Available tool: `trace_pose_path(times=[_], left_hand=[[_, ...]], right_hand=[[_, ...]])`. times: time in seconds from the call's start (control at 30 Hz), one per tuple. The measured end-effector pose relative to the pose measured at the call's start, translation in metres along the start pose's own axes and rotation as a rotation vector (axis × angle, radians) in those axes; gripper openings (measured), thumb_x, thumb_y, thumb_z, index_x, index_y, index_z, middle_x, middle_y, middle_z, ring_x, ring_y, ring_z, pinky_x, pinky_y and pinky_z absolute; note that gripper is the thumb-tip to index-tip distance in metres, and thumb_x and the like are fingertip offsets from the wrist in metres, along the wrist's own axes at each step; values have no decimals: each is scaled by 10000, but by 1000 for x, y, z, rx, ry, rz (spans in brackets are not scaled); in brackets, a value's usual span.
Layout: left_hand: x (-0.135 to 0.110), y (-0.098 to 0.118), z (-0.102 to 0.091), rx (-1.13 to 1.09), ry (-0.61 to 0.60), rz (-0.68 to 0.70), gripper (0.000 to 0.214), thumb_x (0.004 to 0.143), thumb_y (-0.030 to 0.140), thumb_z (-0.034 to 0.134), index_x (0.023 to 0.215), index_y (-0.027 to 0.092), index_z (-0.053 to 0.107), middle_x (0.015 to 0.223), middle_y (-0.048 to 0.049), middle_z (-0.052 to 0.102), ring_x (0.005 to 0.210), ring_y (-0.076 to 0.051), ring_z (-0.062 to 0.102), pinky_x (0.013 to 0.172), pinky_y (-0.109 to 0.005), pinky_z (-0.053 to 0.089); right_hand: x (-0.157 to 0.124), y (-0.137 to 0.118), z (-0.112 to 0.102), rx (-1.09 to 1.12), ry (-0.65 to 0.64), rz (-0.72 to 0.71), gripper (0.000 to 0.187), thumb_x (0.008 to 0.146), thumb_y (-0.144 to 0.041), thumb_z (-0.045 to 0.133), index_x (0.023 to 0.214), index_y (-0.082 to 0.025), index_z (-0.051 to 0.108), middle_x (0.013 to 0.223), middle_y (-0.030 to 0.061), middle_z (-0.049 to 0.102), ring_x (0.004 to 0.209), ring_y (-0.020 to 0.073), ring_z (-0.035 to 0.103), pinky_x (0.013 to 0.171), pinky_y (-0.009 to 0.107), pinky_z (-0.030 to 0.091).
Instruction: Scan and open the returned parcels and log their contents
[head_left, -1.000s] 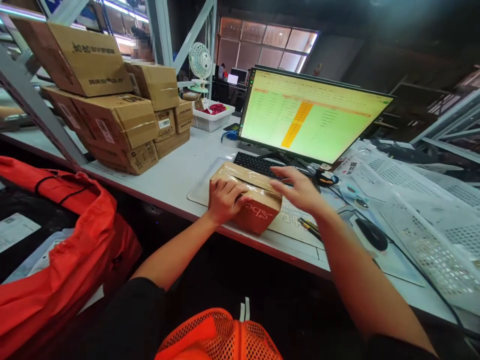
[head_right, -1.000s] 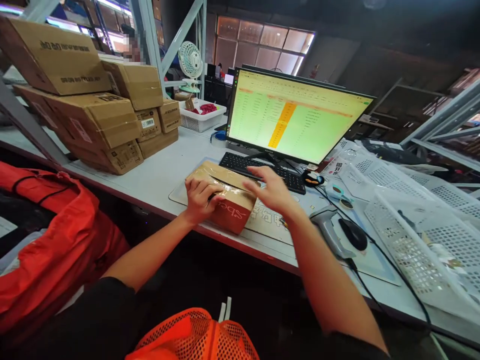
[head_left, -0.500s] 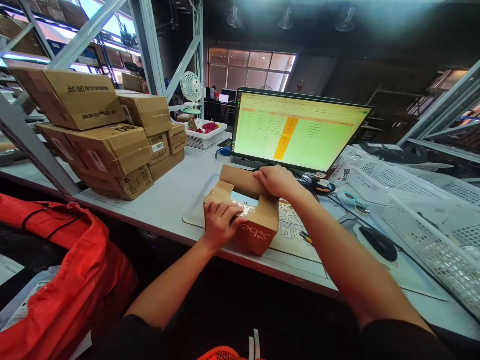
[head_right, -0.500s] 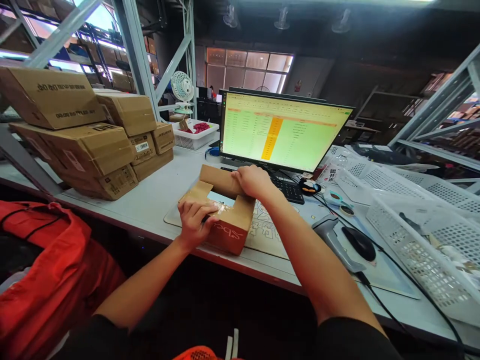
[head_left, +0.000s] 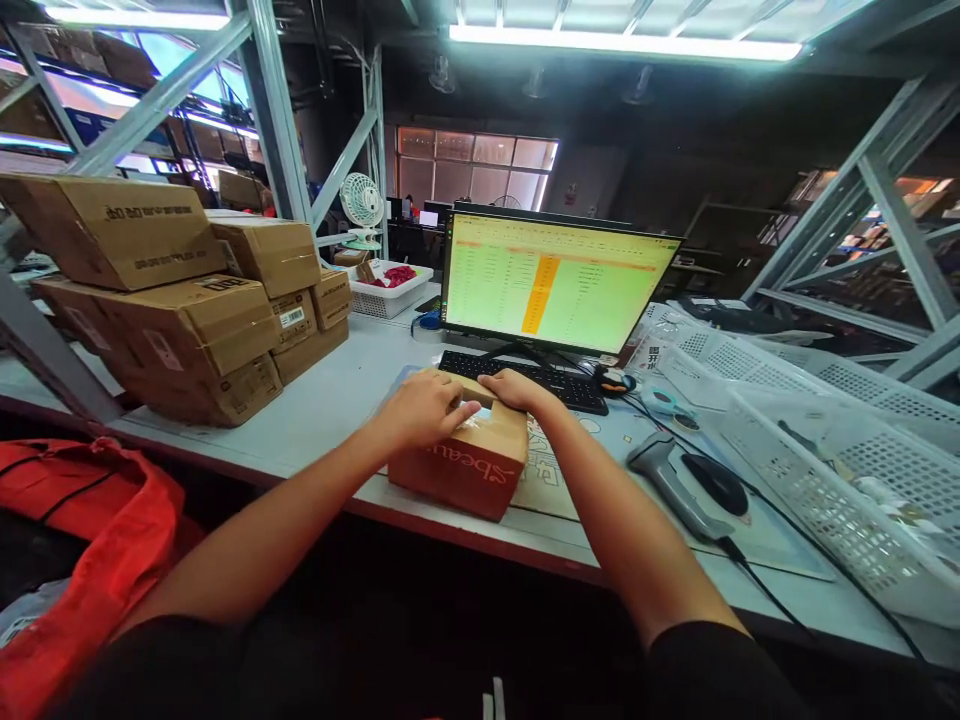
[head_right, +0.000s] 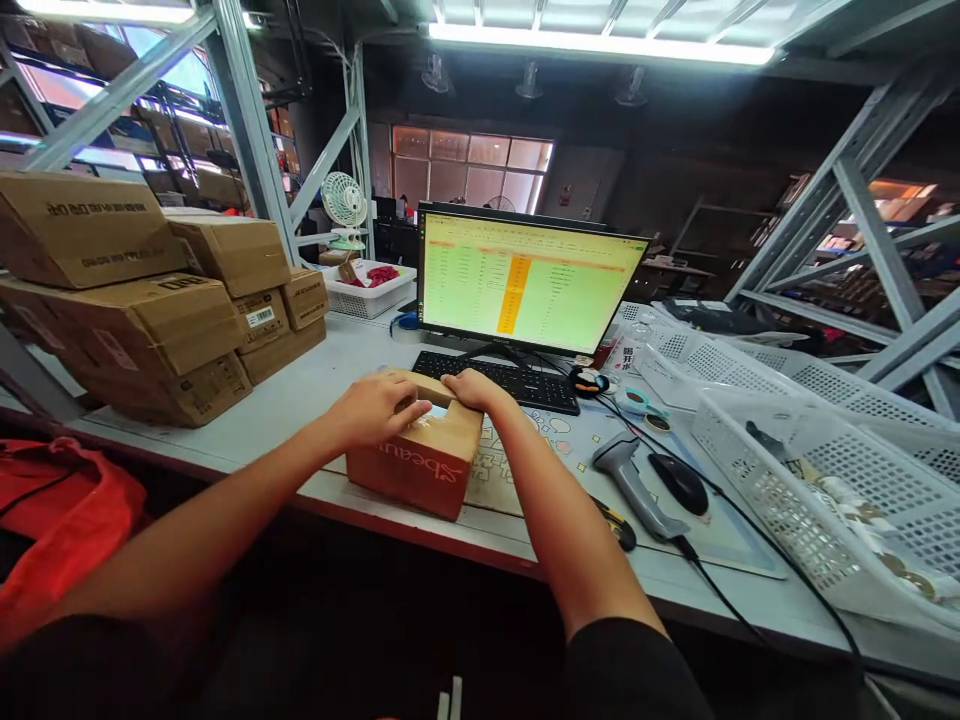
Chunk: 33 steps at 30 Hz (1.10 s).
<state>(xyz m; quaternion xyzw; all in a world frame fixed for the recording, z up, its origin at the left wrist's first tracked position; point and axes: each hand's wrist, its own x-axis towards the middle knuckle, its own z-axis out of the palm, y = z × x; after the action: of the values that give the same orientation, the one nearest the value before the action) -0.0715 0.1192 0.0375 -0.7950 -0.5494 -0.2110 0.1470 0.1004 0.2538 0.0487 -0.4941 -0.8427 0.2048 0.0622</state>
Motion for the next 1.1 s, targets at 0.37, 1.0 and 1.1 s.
trace_pose_path(times=[0.37, 1.0, 1.1], left_hand=[[-57, 14, 15, 65, 715, 151, 461, 1059, 594, 316, 820, 237, 483, 726, -60, 595, 713, -242, 512, 691, -392, 372], [61, 30, -43, 8, -682, -9, 633, 628, 279, 815, 1251, 218, 727, 1147, -138, 763, 1060, -349, 683, 943, -420, 493], [37, 29, -60, -24, -471, -12, 536, 712, 425, 792, 1189, 199, 700, 1087, -154, 762, 972, -344, 706, 816, -393, 507]], right_hand=[[-1, 0, 2, 29, 21, -2, 519, 1045, -442, 413, 858, -113, 768, 936, 135, 764, 844, 220, 682, 808, 308, 487], [-57, 35, 13, 511, 706, -90, 557, 980, -521, 353, 1195, -124, 678, 1239, 178, 711, 1137, 246, 645, 1005, 367, 490], [-112, 77, 37, 666, 770, -76, 758, 943, -697, 275, 1318, -121, 594, 1214, 218, 704, 1096, 282, 691, 911, 417, 561]])
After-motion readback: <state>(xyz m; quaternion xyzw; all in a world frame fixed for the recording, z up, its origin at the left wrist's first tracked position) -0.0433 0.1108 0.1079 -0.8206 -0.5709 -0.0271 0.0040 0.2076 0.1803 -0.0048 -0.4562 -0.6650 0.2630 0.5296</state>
